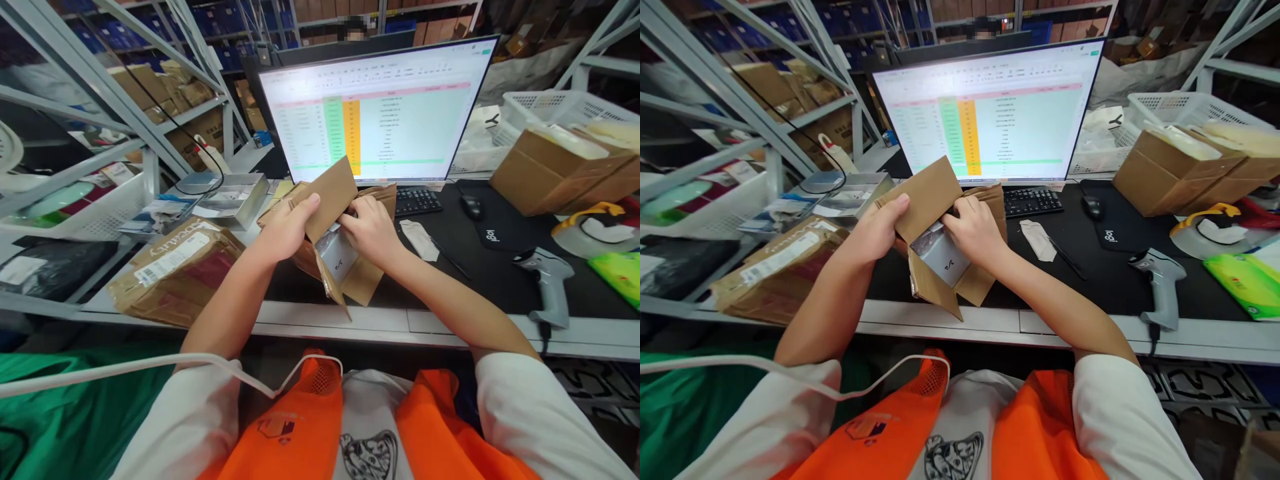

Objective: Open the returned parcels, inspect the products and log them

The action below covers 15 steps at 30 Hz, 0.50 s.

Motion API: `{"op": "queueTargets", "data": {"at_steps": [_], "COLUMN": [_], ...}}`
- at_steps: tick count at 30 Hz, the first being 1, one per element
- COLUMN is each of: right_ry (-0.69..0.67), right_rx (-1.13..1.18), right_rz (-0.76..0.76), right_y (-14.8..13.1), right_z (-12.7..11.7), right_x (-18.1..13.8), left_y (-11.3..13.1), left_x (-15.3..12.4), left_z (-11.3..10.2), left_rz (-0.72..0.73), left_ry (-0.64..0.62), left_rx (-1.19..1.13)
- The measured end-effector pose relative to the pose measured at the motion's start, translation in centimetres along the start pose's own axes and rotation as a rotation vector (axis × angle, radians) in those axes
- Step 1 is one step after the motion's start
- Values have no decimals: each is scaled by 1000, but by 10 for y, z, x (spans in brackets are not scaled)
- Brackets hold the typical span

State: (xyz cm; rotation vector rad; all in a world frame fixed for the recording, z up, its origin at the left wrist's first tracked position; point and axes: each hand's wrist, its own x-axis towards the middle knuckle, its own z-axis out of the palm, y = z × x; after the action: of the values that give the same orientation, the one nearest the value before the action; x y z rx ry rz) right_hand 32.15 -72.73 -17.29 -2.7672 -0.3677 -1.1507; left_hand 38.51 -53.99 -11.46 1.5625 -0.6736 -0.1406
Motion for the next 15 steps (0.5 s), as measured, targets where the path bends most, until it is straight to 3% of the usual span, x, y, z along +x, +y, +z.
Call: {"op": "queueTargets", "data": {"at_steps": [3, 6, 12, 15], "right_ry": [47, 147, 267, 226], "right_rx": [0, 60, 36, -100], "right_rz": [22, 20, 141, 245], "right_y": [10, 26, 71, 105], "right_z": [12, 7, -69, -107], "right_x": [-6, -15, -50, -72], "left_y": [1, 0, -13, -15], "left_x": [5, 10, 20, 20], "left_z": [6, 7, -16, -28], "left_rz": [15, -26, 29, 39], "left_ry": [-43, -12, 157, 217], "left_rx": [2, -25, -79, -121]}}
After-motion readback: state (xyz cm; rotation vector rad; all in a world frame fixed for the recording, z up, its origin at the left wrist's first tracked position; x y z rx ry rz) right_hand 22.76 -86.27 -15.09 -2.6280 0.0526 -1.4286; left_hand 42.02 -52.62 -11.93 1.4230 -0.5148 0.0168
